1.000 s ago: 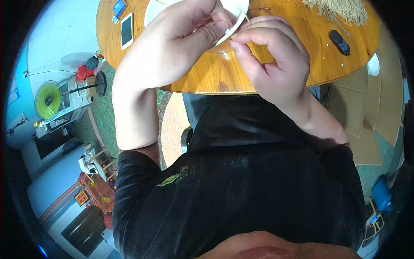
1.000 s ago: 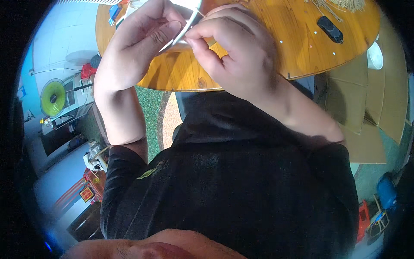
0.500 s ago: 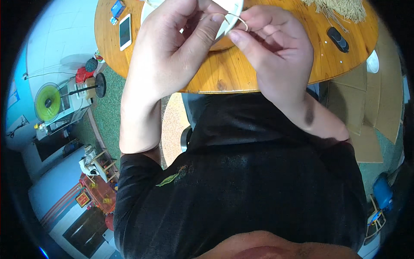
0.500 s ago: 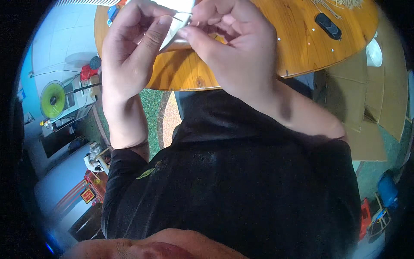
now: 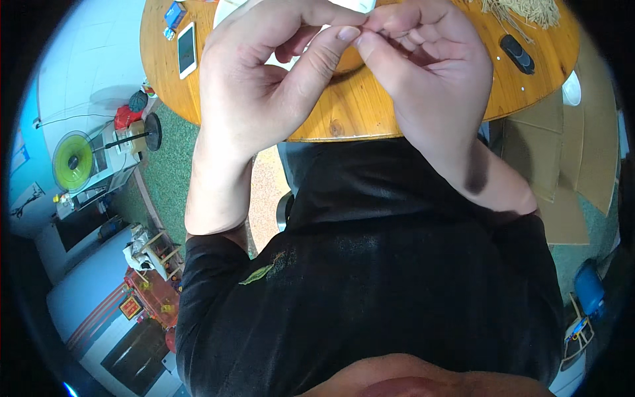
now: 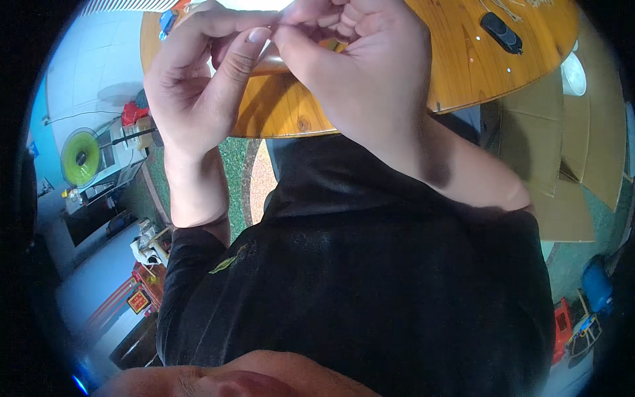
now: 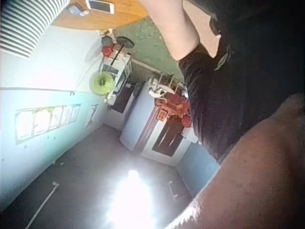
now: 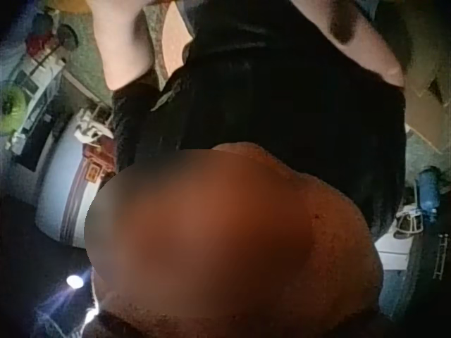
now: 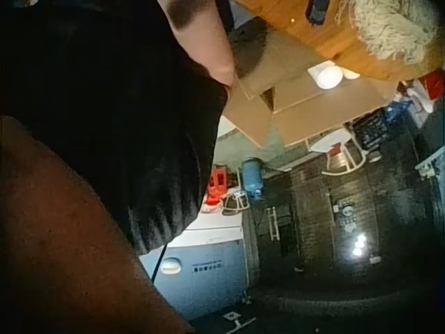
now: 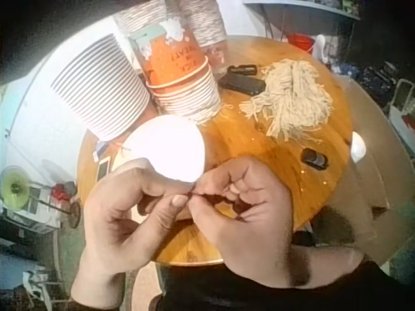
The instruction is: Threading string through pre-punched holes in paper cups to attach handles for packaging.
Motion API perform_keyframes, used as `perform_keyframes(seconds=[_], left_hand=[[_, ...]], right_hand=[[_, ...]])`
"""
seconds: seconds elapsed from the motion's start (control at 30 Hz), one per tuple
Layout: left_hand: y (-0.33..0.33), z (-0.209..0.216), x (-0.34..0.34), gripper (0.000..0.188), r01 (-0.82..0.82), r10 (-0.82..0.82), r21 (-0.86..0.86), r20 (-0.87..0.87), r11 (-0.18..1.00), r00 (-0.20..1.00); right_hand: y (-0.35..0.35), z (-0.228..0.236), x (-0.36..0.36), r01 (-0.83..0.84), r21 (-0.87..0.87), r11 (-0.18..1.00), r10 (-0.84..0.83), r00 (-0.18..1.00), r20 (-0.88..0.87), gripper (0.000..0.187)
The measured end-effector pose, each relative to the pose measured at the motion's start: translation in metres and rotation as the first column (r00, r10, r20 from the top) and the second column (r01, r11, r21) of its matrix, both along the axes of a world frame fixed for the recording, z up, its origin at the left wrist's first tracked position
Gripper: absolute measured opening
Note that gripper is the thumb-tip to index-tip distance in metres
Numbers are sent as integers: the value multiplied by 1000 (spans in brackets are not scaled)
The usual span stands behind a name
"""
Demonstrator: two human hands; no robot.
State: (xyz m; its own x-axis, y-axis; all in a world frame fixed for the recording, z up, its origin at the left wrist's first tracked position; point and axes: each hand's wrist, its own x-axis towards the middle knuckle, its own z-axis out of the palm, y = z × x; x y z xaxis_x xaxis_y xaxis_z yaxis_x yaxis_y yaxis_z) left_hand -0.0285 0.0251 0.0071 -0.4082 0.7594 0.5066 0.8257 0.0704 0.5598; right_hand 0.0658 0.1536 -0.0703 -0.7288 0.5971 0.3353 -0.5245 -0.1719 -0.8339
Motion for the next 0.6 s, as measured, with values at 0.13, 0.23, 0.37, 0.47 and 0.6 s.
perform_keyframes(seconds=[0.13, 0.23, 0.37, 0.47, 0.6], left_hand=[[3, 1, 13, 4, -96, 88, 48, 150, 994, 985], [2, 0, 11, 10, -125, 120, 33, 125, 992, 985], [5, -8, -8, 20, 65, -55, 66, -150, 996, 987], [4, -14, -9, 25, 43, -25, 72, -240, 996, 971], [-2, -9, -3, 27, -37, 6, -80, -362, 996, 932]], right_hand=[[1, -1, -2, -22, -97, 995, 25, 999, 20, 28], [4, -2, 0, -102, -203, 974, 103, 995, -6, 28], [11, -4, 5, -169, -235, 957, 172, 985, -8, 26], [14, -5, 7, -256, -354, 900, 258, 965, -42, 25], [16, 2, 10, -290, -449, 845, 332, 943, 15, 20]])
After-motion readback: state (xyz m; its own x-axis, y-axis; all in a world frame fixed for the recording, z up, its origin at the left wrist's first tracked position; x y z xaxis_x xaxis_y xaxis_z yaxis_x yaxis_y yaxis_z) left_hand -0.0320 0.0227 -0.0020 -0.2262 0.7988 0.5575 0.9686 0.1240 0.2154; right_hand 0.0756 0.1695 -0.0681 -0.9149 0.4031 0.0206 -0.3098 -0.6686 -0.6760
